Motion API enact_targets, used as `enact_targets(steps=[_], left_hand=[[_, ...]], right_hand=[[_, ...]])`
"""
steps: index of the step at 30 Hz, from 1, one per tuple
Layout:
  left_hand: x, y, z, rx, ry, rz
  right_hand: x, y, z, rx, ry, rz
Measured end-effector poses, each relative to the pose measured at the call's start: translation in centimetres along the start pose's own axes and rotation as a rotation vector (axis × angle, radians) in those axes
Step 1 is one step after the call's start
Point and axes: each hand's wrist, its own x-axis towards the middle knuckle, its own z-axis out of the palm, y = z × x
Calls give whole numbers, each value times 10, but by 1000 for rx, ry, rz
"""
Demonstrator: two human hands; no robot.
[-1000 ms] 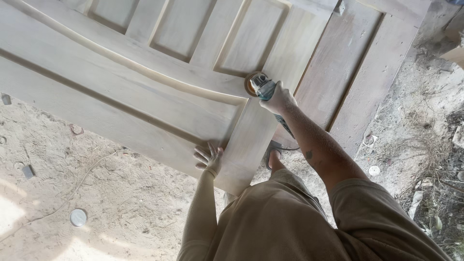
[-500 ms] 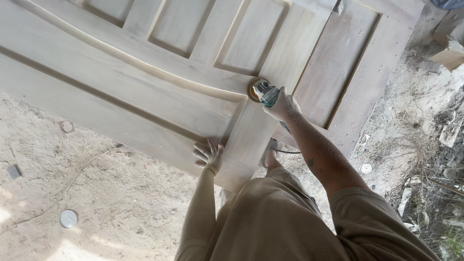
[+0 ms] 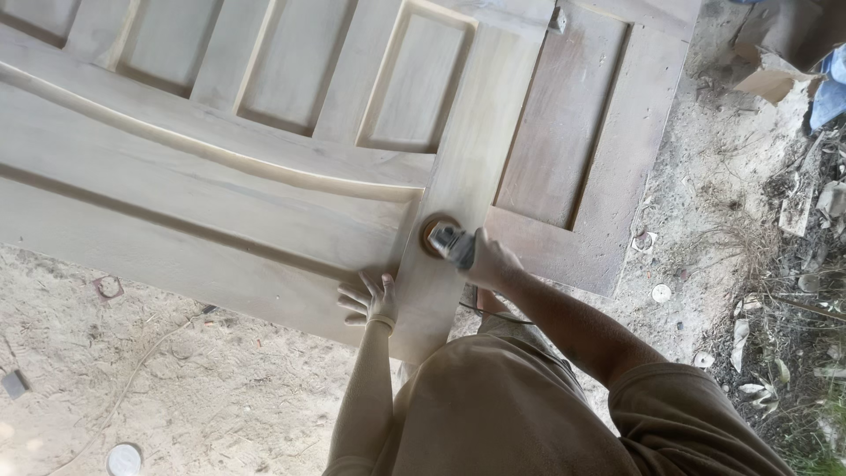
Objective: The person uses an orbital sander to smooth the surface of a large wooden door lying flat on the ground. They systematically move the sander across the door's panels and edges, generating visible wood dust.
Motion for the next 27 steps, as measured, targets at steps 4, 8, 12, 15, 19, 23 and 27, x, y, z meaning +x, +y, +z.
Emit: enact_targets(steps=[4, 8, 12, 15, 19, 23, 27], left_hand=[[-13, 21, -15, 137, -52, -44], [-24, 26, -15, 222, -91, -91], [-16, 24, -10, 259, -71, -106], [-12, 17, -7, 306, -84, -121], [-9, 18, -2, 314, -101, -164], [-3, 16, -3, 314, -85, -155], [-4, 13, -4, 277, -82, -150]], right_hand=[[6, -6, -2, -326, 14, -222], [47, 0, -53, -209, 49, -161], [105, 3, -127, -165, 109, -41], [150, 5, -178, -98, 146, 25], [211, 7, -233, -66, 218, 28], [264, 12, -279, 18, 275, 57], [292, 27, -316, 87, 339, 167]])
